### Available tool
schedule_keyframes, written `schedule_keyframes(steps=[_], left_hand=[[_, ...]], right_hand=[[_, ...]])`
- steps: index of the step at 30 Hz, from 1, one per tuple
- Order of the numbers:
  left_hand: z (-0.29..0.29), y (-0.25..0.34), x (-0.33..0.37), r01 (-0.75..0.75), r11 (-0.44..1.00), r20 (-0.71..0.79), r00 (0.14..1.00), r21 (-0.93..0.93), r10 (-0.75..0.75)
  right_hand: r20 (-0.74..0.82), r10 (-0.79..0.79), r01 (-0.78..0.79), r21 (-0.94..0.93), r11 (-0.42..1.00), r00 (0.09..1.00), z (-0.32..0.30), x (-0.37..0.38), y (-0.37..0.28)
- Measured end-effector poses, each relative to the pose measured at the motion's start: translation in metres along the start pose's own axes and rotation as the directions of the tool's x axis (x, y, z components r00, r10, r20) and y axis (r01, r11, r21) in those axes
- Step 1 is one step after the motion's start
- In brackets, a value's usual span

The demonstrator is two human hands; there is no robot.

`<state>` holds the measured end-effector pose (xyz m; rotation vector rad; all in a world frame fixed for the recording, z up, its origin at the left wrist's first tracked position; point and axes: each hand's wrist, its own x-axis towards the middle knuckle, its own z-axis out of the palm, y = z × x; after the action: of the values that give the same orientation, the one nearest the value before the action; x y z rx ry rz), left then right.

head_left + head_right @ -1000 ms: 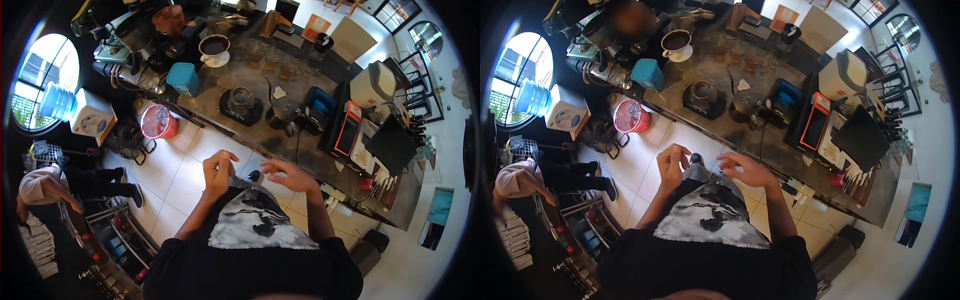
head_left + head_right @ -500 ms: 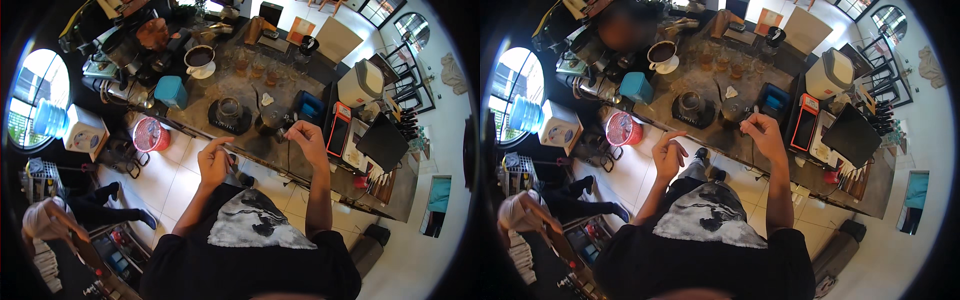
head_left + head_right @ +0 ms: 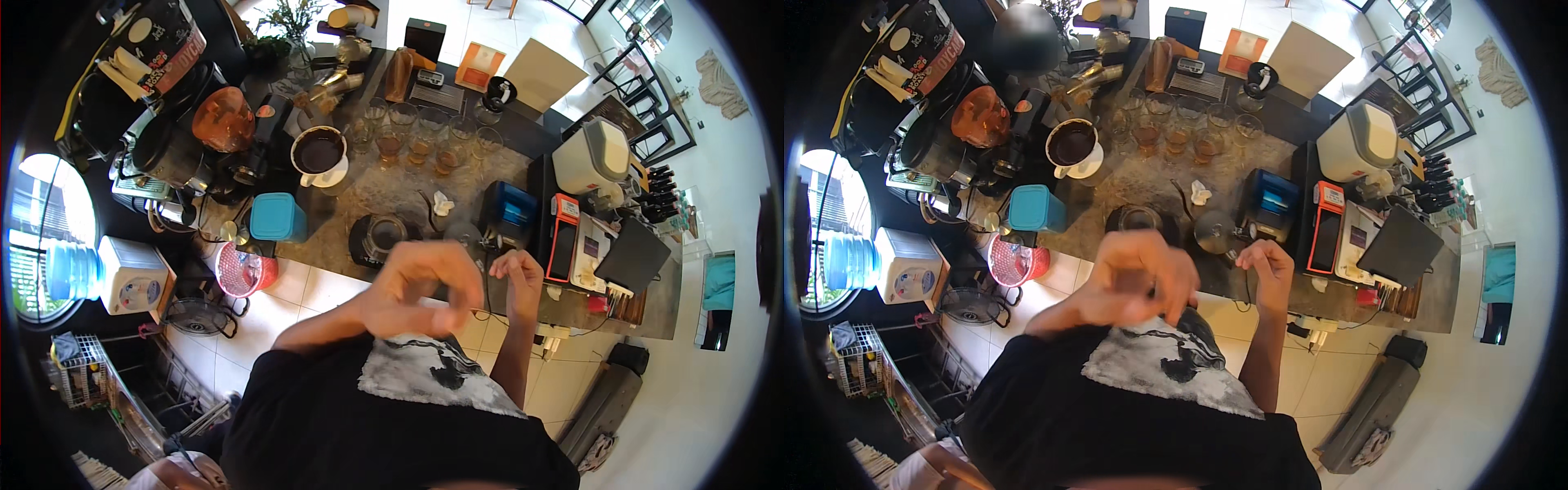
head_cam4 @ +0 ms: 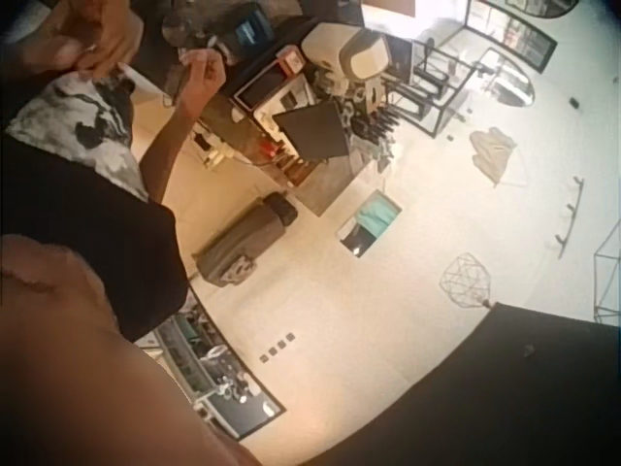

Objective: Prepare drinks behind a bar counter and serve them to a table on a tray.

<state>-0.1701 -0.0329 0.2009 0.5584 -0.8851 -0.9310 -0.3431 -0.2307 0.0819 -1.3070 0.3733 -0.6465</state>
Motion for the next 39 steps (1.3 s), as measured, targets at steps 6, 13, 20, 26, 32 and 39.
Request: schedule_keyframes(steps=[6,13,20,26,32,39], left_hand=[[0.018,0.038,0.052,0.069,0.627,0.486,0.698,-0.776,0.525],[0.026,0.056,0.039,0.154,0.496,0.447,0.705,-0.854,0.551],[0.009,0.048,0.02,0.02,0.646,0.425,0.769,-0.763,0.479],[-0.039,0.01,-0.072,-0.277,0.956,-0.192,0.948,-0.099,0.255],[-0.064,0.002,-0.141,0.317,0.781,-0.758,0.587,0.538,0.284],[-0.129,0.023,-0.121,0.461,0.497,-0.675,0.569,0.735,0.47]], right_hand=[[-0.037,0.023,-0.023,-0.005,1.0,0.999,0.032,0.006,0.012],[0.044,0.075,-0.073,-0.049,0.996,0.996,0.05,0.007,0.009],[0.227,0.142,-0.143,-0.013,0.99,0.964,0.052,0.0,0.02],[0.387,0.175,-0.189,-0.003,0.982,0.905,0.062,-0.001,0.014],[0.448,0.135,0.044,-0.367,0.929,0.884,0.096,0.012,-0.001],[0.333,0.012,0.228,-0.672,0.704,0.943,0.129,0.055,0.026]])
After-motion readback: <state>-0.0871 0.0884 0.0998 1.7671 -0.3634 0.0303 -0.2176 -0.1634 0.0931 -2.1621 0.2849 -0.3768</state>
